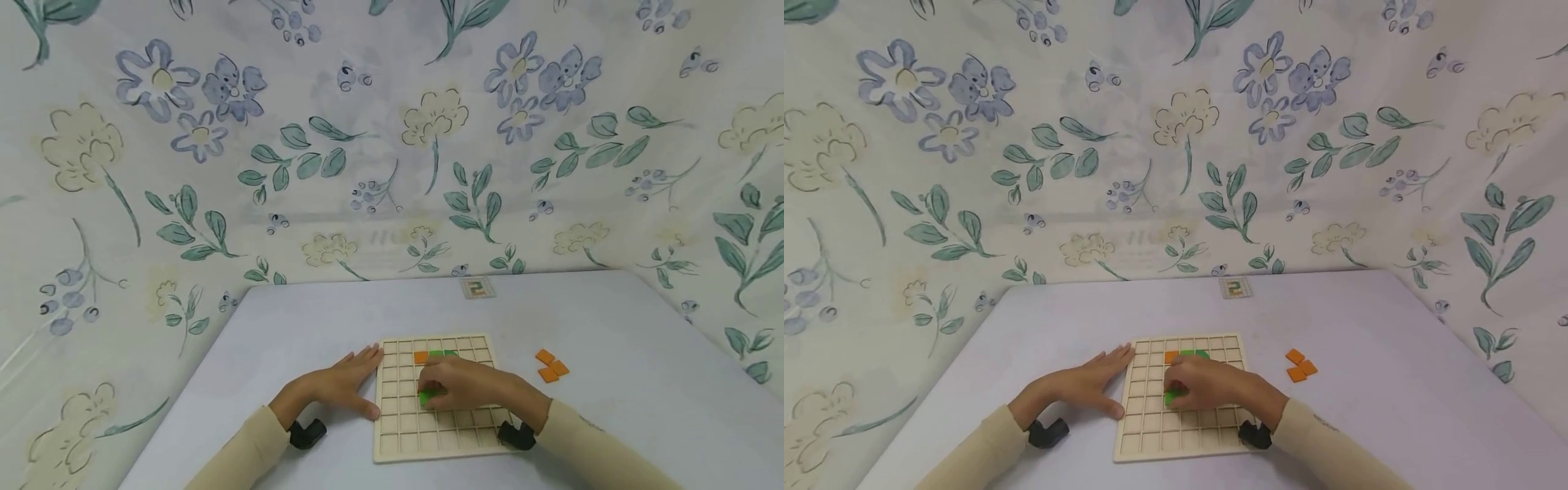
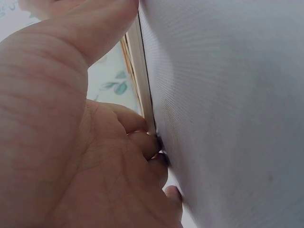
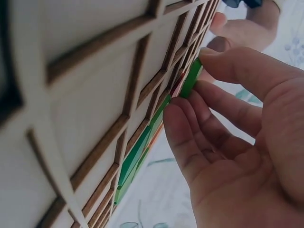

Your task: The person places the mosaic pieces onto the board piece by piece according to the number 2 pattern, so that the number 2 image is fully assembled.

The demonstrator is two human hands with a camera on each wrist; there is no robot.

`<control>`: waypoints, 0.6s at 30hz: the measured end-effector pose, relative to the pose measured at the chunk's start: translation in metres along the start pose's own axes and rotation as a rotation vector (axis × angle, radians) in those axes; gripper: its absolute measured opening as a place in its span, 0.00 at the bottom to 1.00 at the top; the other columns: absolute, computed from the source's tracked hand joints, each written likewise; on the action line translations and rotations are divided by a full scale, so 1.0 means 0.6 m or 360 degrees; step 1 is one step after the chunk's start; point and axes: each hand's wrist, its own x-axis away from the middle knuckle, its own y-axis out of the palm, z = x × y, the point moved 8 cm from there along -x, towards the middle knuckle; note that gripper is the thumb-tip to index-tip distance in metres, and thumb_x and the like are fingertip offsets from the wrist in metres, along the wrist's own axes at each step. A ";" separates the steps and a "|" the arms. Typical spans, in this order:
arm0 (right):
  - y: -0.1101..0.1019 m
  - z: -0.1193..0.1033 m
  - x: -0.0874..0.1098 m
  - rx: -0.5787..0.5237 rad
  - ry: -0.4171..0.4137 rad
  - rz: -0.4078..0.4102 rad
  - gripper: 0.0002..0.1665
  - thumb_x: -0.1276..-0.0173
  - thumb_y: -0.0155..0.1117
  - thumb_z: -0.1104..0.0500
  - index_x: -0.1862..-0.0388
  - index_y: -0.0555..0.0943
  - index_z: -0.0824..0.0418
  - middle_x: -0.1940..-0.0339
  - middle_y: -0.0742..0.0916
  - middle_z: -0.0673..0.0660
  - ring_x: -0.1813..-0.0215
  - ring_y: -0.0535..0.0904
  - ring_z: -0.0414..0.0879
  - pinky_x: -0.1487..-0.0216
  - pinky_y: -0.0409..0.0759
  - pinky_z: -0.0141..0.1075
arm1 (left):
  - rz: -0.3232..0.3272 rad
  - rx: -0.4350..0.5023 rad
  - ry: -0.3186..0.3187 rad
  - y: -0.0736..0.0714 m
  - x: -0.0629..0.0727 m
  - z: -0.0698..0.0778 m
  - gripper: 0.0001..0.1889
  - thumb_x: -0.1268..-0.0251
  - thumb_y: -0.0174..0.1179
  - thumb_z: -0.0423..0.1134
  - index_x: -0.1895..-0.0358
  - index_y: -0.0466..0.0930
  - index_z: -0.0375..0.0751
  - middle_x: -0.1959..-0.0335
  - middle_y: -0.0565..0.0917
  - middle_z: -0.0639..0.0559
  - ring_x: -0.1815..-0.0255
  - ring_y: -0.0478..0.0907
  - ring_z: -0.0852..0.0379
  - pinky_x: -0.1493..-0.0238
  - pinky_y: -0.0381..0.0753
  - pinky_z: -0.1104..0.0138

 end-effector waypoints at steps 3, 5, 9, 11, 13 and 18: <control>0.002 -0.005 -0.003 0.0042 0.0001 -0.0007 0.09 0.33 0.71 0.58 0.56 0.86 0.56 0.64 0.81 0.43 0.64 0.70 0.29 0.62 0.75 0.20 | -0.0003 0.0008 0.0001 -0.001 0.004 -0.002 0.61 0.44 0.70 0.61 0.20 0.41 0.32 0.17 0.41 0.37 0.16 0.37 0.43 0.18 0.37 0.47; 0.003 -0.008 -0.003 0.0079 -0.0003 -0.0008 0.08 0.34 0.71 0.57 0.56 0.86 0.56 0.64 0.80 0.43 0.65 0.69 0.30 0.63 0.75 0.20 | 0.0000 0.0012 -0.0001 -0.001 0.006 -0.002 0.61 0.44 0.70 0.61 0.20 0.41 0.32 0.17 0.41 0.37 0.16 0.37 0.43 0.18 0.37 0.46; 0.005 -0.010 -0.003 0.0120 -0.0019 -0.0008 0.08 0.34 0.71 0.58 0.56 0.87 0.57 0.67 0.77 0.43 0.66 0.67 0.30 0.65 0.73 0.19 | 0.0009 0.0008 -0.0005 -0.003 0.006 -0.001 0.61 0.44 0.69 0.61 0.20 0.41 0.32 0.17 0.41 0.37 0.16 0.37 0.42 0.18 0.37 0.46; 0.006 -0.010 -0.003 0.0118 -0.0019 -0.0017 0.08 0.34 0.71 0.58 0.56 0.87 0.57 0.67 0.76 0.43 0.66 0.67 0.30 0.66 0.73 0.19 | 0.0009 0.0009 0.0000 -0.003 0.005 0.000 0.61 0.44 0.69 0.61 0.20 0.41 0.32 0.17 0.41 0.37 0.16 0.37 0.42 0.18 0.37 0.46; 0.008 -0.010 -0.002 0.0103 -0.0015 -0.0030 0.09 0.33 0.71 0.57 0.56 0.88 0.56 0.68 0.76 0.42 0.67 0.66 0.29 0.66 0.73 0.19 | 0.0004 0.0008 0.0006 -0.001 0.005 0.000 0.61 0.44 0.69 0.61 0.20 0.41 0.32 0.17 0.41 0.37 0.16 0.37 0.42 0.18 0.37 0.46; 0.009 -0.012 0.000 0.0079 -0.0049 -0.0020 0.08 0.34 0.71 0.58 0.57 0.87 0.56 0.68 0.76 0.43 0.67 0.66 0.30 0.67 0.72 0.20 | 0.0006 0.0010 0.0010 0.001 0.005 0.000 0.61 0.45 0.70 0.61 0.20 0.42 0.32 0.17 0.41 0.37 0.16 0.37 0.43 0.18 0.37 0.46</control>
